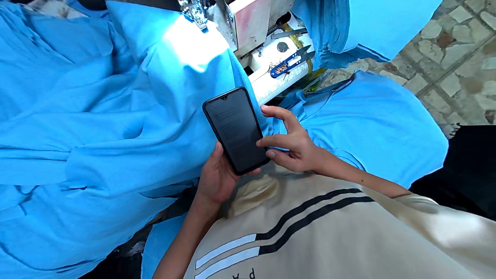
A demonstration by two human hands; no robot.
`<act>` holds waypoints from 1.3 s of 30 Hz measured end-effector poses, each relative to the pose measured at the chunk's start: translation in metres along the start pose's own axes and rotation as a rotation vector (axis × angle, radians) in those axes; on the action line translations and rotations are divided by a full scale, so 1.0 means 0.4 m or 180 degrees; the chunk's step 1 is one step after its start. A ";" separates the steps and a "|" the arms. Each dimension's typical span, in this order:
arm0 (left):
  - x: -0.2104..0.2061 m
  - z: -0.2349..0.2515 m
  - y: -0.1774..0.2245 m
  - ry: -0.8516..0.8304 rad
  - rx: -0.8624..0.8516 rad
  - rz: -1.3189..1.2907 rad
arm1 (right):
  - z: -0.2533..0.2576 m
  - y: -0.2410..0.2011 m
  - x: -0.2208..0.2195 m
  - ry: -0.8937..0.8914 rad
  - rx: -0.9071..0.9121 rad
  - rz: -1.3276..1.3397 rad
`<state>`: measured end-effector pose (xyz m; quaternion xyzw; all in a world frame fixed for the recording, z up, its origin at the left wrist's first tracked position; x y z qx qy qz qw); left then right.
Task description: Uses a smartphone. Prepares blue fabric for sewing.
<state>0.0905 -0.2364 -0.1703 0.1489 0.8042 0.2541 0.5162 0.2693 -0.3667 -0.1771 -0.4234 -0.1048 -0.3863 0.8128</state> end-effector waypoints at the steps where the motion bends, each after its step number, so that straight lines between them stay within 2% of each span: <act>1: 0.000 0.000 0.000 0.0000 -0.0005 0.0014 | 0.000 0.000 0.000 -0.0002 -0.0001 -0.0002; 39: -0.001 -0.003 0.002 0.0041 0.0013 0.0032 | 0.007 -0.003 0.002 -0.0008 0.0053 0.0039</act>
Point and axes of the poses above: each hand's wrist, its own z-axis towards the middle knuckle, its own x-axis out of the back of the hand, y = z × x, the point moved 1 cm from there along z, towards the middle knuckle, and after that the axes turned 1 degree about x, right-handed, at the moved point
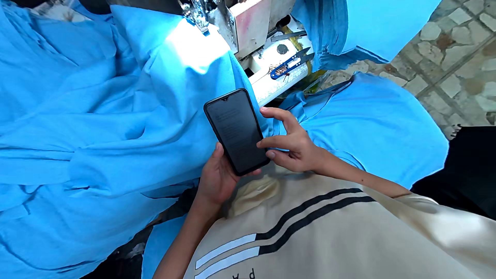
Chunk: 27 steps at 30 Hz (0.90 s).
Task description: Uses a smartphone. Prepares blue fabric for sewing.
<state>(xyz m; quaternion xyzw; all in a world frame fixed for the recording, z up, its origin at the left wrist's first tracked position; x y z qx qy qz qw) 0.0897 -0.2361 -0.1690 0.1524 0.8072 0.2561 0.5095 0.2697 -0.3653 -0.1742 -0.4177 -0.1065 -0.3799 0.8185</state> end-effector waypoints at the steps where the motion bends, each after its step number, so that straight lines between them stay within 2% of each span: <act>1: 0.000 0.000 0.000 -0.0005 -0.0007 0.0008 | 0.000 0.001 0.000 -0.0002 0.0004 0.0001; 27: 0.004 -0.001 -0.003 -0.0040 -0.0001 -0.0061 | -0.001 -0.002 -0.002 -0.0013 -0.0001 0.0006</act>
Point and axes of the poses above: each hand's wrist, its own z-axis towards the middle knuckle, its own x-axis out of the back of the hand, y = z × x, the point moved 1 cm from there along z, towards the middle knuckle, and after that the axes turned 1 degree about x, right-handed, at the moved point
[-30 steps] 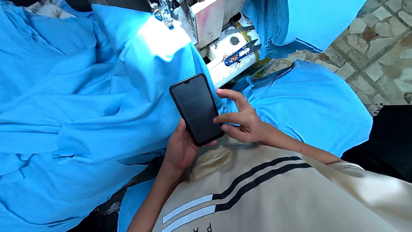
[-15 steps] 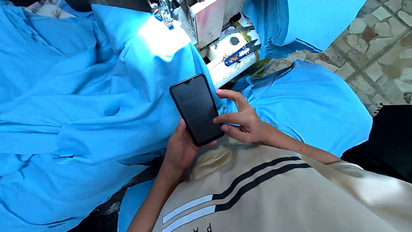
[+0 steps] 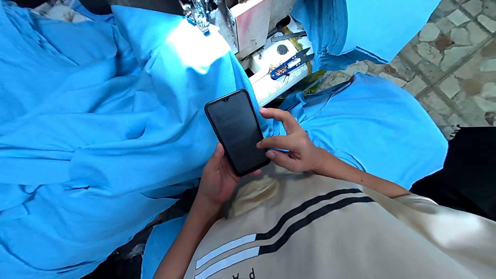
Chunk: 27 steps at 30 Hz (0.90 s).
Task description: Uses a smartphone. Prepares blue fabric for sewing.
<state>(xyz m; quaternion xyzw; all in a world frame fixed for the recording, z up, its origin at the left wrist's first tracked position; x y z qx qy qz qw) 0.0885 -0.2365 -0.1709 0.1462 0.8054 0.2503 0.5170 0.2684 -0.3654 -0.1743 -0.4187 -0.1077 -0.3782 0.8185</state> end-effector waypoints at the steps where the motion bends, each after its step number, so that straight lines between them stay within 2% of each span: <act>1: 0.000 0.000 0.000 0.0009 0.0004 0.0007 | 0.000 0.000 0.000 -0.0006 0.0004 0.0005; 27: 0.007 0.001 -0.004 -0.0095 0.0021 -0.0056 | -0.001 0.009 -0.008 -0.0001 -0.0263 -0.0150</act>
Point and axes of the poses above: each hand's wrist, its own z-axis towards the middle knuckle, its own x-axis out of the back of the hand, y = z × x, the point moved 1 cm from there along z, towards the middle knuckle, and after that the axes turned 1 degree about x, right-handed, at the moved point
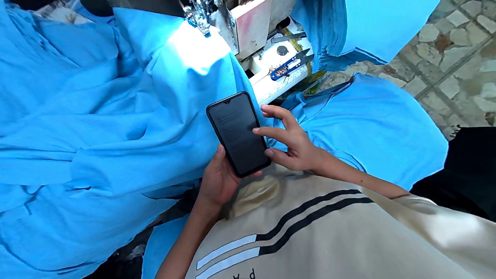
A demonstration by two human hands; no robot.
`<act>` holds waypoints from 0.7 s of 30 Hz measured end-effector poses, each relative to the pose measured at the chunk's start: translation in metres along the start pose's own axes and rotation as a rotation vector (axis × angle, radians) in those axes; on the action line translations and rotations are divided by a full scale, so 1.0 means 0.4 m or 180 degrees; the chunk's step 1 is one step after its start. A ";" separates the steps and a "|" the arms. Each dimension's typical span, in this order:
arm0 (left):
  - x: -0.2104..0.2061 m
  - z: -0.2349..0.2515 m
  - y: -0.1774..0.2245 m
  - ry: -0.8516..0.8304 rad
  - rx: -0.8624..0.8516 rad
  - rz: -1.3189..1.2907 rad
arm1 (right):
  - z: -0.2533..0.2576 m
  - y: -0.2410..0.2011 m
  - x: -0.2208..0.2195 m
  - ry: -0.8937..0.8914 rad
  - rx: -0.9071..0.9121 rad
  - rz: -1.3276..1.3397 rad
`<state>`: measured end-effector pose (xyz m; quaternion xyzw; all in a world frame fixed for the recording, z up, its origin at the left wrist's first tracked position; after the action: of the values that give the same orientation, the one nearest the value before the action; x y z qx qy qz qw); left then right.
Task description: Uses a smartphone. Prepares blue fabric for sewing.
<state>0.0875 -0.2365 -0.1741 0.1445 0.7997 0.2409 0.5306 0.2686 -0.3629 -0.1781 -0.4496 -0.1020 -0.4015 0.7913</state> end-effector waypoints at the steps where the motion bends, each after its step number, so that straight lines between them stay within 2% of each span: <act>1: 0.000 0.000 0.000 0.0008 0.0000 -0.0003 | 0.000 0.000 0.000 -0.0014 0.0001 0.0008; 21: -0.005 -0.005 -0.001 0.0037 -0.0021 0.0061 | 0.000 -0.003 0.000 -0.0088 -0.0035 -0.0016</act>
<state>0.0865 -0.2382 -0.1722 0.1490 0.8006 0.2495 0.5240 0.2677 -0.3631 -0.1773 -0.4592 -0.1118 -0.3978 0.7864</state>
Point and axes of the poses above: each hand's wrist, its own z-axis towards the middle knuckle, its own x-axis out of the back of the hand, y = z × x, the point moved 1 cm from there along z, towards the middle knuckle, and after that the axes turned 1 degree about x, right-handed, at the moved point
